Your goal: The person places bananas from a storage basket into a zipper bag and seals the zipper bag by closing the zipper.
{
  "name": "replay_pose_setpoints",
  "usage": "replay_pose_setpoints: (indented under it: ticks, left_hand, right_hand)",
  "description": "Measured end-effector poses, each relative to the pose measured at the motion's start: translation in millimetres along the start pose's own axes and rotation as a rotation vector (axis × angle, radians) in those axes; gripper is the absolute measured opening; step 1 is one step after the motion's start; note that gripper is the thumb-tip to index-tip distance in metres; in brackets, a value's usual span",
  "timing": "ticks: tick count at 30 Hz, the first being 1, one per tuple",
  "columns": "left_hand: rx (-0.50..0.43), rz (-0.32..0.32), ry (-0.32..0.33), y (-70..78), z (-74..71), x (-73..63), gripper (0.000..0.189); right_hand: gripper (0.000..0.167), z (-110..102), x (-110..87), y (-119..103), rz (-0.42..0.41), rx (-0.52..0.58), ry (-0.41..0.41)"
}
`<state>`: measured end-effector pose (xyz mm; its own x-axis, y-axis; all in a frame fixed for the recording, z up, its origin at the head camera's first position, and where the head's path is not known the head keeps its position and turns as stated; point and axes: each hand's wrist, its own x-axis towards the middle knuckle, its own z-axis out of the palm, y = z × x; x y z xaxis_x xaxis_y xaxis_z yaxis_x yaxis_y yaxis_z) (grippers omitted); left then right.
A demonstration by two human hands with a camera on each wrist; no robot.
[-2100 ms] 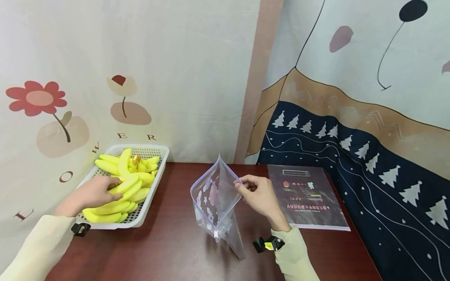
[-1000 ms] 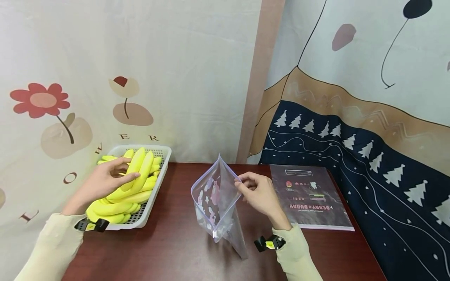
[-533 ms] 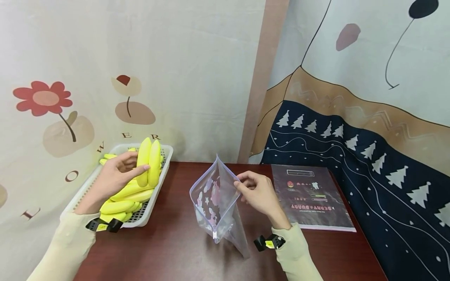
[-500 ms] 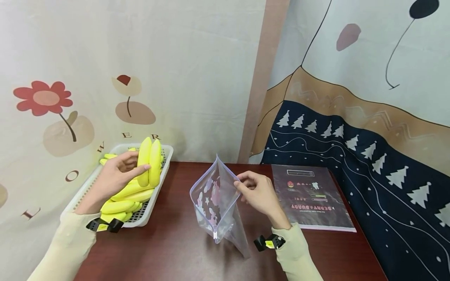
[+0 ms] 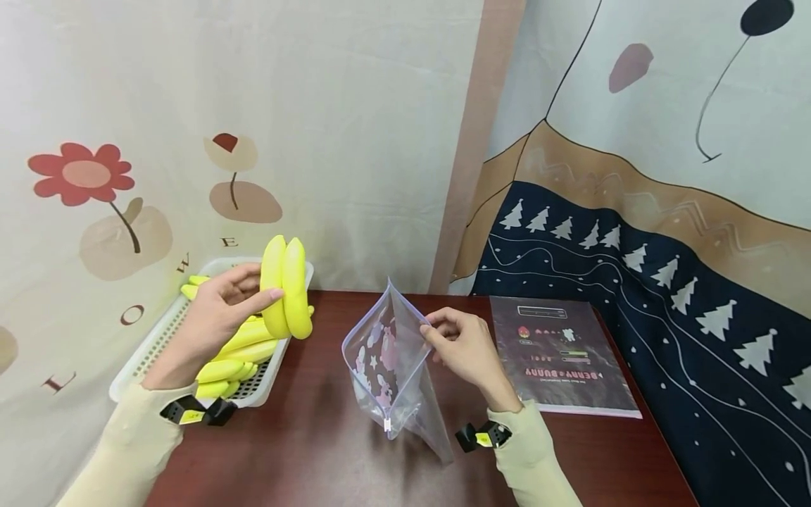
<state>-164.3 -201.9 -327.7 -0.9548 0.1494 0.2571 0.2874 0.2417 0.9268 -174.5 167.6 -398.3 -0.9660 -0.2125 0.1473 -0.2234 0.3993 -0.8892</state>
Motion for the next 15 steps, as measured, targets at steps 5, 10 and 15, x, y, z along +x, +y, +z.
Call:
replay_pose_setpoints:
  ticks: [5,10,15]
  left_hand:
    - [-0.027,0.048,-0.008,12.2,9.7,-0.6,0.038]
    - [-0.107,0.098,-0.032,21.3,18.6,-2.8,0.032]
    - [-0.219,0.077,-0.069,27.7,28.9,-4.6,0.031]
  right_hand:
    - [0.013,1.8,0.0,-2.0,-0.002,0.0,0.0]
    - [0.013,6.0,1.5,-5.1,0.002,0.003,-0.004]
    - [0.013,10.0,2.2,-6.6,0.009,0.0,0.001]
